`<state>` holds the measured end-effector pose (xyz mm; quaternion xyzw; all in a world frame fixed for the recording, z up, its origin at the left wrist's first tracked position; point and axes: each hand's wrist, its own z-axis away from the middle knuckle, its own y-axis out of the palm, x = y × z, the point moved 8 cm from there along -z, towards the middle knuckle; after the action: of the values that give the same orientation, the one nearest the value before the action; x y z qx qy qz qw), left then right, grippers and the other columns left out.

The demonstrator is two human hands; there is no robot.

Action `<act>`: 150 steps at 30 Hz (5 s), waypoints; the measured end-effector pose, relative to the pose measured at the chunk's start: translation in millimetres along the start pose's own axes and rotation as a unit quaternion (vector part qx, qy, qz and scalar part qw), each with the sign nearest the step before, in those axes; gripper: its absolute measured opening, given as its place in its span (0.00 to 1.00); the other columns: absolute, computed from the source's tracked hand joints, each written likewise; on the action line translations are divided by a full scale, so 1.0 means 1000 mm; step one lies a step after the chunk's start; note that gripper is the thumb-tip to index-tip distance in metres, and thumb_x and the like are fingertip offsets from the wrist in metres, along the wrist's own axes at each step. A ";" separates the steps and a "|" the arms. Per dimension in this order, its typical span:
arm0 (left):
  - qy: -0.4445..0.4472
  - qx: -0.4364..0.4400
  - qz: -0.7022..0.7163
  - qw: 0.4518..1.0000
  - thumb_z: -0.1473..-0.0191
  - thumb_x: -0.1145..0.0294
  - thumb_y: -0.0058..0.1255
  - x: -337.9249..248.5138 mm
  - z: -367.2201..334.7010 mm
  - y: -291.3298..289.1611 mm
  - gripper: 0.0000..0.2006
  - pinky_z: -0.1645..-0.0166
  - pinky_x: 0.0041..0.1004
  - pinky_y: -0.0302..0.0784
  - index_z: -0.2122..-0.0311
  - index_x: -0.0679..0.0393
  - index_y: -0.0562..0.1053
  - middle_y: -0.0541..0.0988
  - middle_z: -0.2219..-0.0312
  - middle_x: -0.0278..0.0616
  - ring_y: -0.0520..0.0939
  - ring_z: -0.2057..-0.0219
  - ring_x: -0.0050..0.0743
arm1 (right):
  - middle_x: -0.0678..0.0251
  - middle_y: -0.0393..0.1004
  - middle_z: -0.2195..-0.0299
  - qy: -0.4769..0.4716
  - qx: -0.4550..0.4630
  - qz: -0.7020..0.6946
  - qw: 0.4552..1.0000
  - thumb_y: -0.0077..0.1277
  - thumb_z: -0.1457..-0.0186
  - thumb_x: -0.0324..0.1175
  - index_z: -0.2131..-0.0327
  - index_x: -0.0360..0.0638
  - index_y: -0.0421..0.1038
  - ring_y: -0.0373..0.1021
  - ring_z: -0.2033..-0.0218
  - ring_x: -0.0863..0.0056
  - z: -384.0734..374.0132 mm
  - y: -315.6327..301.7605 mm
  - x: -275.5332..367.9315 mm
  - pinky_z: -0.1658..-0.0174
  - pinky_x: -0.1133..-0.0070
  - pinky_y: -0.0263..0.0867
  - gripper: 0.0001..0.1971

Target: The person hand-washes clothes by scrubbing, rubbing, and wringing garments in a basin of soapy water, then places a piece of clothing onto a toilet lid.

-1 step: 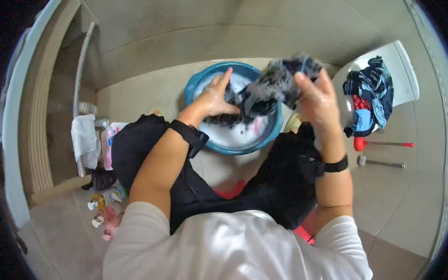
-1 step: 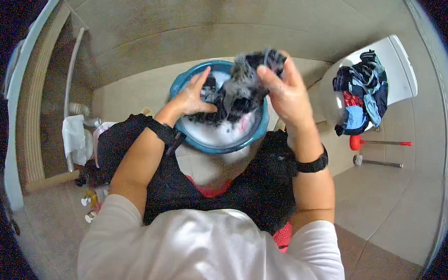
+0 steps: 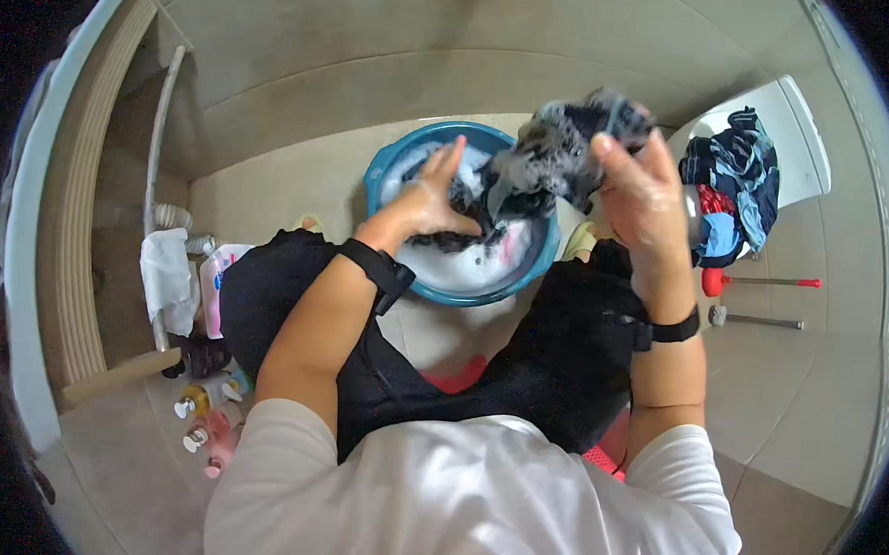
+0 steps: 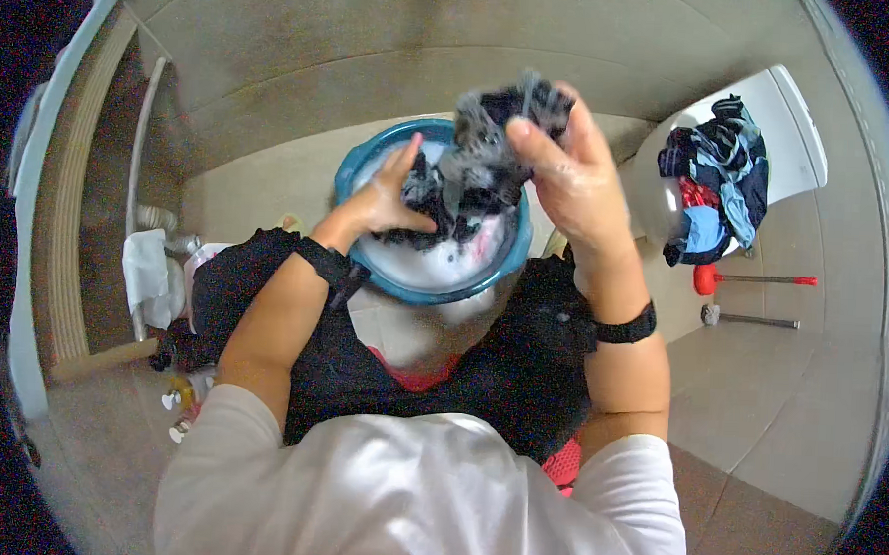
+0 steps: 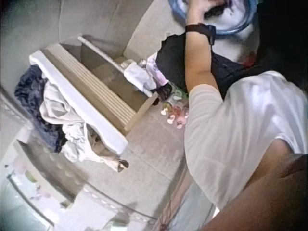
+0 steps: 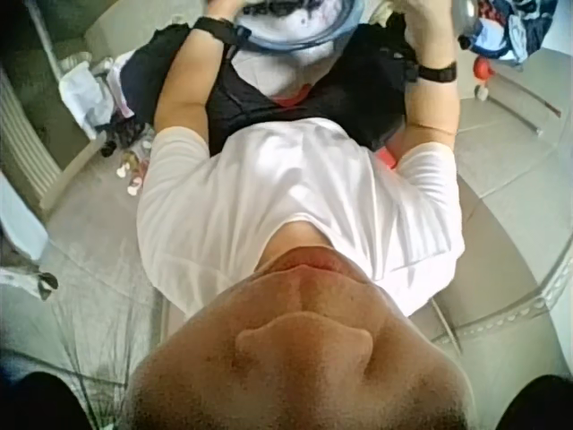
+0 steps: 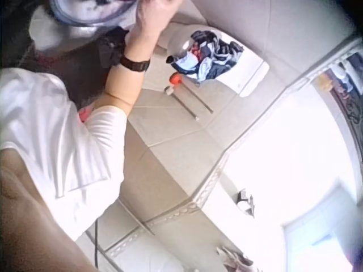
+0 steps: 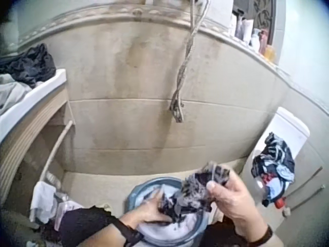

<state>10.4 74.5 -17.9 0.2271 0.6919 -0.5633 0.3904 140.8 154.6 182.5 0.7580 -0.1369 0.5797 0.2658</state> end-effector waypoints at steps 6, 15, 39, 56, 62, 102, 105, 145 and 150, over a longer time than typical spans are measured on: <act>0.148 0.017 0.094 0.984 0.70 0.48 0.63 -0.105 -0.037 0.011 0.43 0.43 0.30 0.54 0.47 0.57 0.61 0.60 0.46 0.50 0.59 0.43 0.40 | 0.63 0.72 0.64 -0.019 0.031 -0.089 0.995 0.48 0.49 0.25 0.58 0.35 0.64 0.69 0.63 0.74 0.009 0.038 0.051 0.57 0.77 0.65 0.13; -0.200 0.034 -0.003 0.979 0.67 0.60 0.56 0.030 -0.002 0.042 0.26 0.57 0.33 0.71 0.59 0.63 0.70 0.76 0.65 0.56 0.77 0.62 0.46 | 0.58 0.72 0.67 0.109 -0.176 0.437 0.876 0.51 0.57 0.34 0.61 0.35 0.65 0.69 0.65 0.67 0.009 -0.138 -0.075 0.58 0.74 0.63 0.18; -0.359 0.295 -0.268 0.844 0.50 0.69 0.38 0.215 -0.009 0.187 0.16 0.53 0.44 0.67 0.54 0.54 0.67 0.73 0.60 0.47 0.74 0.57 0.52 | 0.61 0.38 0.40 0.476 0.336 0.633 0.510 0.40 0.50 0.35 0.42 0.57 0.44 0.44 0.42 0.53 0.084 -0.105 -0.473 0.49 0.52 0.52 0.31; -0.174 0.088 -0.117 0.974 0.64 0.68 0.54 0.076 -0.076 0.074 0.22 0.55 0.37 0.68 0.60 0.66 0.70 0.73 0.65 0.54 0.74 0.60 0.49 | 0.44 0.57 0.49 0.102 0.092 0.395 0.908 0.61 0.68 0.34 0.47 0.36 0.50 0.59 0.48 0.57 -0.026 -0.077 -0.315 0.46 0.73 0.55 0.42; -0.076 -0.120 0.501 0.854 0.53 0.63 0.53 0.004 -0.066 0.011 0.24 0.48 0.31 0.62 0.50 0.57 0.63 0.66 0.56 0.44 0.69 0.55 0.31 | 0.54 0.71 0.67 0.041 -0.040 0.387 0.920 0.57 0.65 0.28 0.59 0.38 0.61 0.70 0.64 0.61 -0.053 -0.076 -0.172 0.61 0.75 0.65 0.25; -0.161 -0.083 0.705 0.686 0.44 0.51 0.36 -0.006 -0.044 0.048 0.22 0.49 0.33 0.68 0.52 0.57 0.66 0.72 0.56 0.42 0.73 0.54 0.32 | 0.64 0.71 0.73 -0.007 -0.163 0.228 0.960 0.57 0.59 0.31 0.72 0.39 0.68 0.68 0.70 0.77 -0.008 -0.064 -0.159 0.65 0.80 0.63 0.10; -0.206 -0.107 0.742 0.629 0.44 0.57 0.38 0.008 -0.049 0.058 0.18 0.58 0.33 0.75 0.57 0.62 0.68 0.74 0.62 0.43 0.76 0.62 0.33 | 0.67 0.72 0.75 0.051 -0.250 0.095 0.962 0.52 0.53 0.30 0.71 0.38 0.69 0.67 0.73 0.81 -0.012 -0.079 -0.176 0.68 0.82 0.63 0.06; 0.513 0.045 -0.151 0.844 0.70 0.60 0.46 -0.073 0.039 0.102 0.06 0.73 0.28 0.65 0.82 0.44 0.65 0.63 0.82 0.30 0.68 0.77 0.25 | 0.65 0.73 0.72 0.265 0.398 0.453 0.752 0.51 0.60 0.38 0.65 0.47 0.72 0.69 0.70 0.70 0.026 -0.042 -0.331 0.64 0.77 0.66 0.15; 0.394 0.106 -0.192 0.892 0.65 0.62 0.49 -0.038 0.013 0.081 0.09 0.70 0.33 0.66 0.74 0.46 0.68 0.67 0.78 0.34 0.71 0.72 0.33 | 0.67 0.72 0.70 0.464 0.150 0.150 0.860 0.44 0.48 0.44 0.60 0.44 0.67 0.69 0.67 0.78 0.043 -0.067 -0.331 0.64 0.78 0.66 0.17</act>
<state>97.7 87.8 -37.3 0.3330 0.7554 -0.5615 -0.0565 114.3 152.5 -157.1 0.4019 -0.0209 0.9109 0.0910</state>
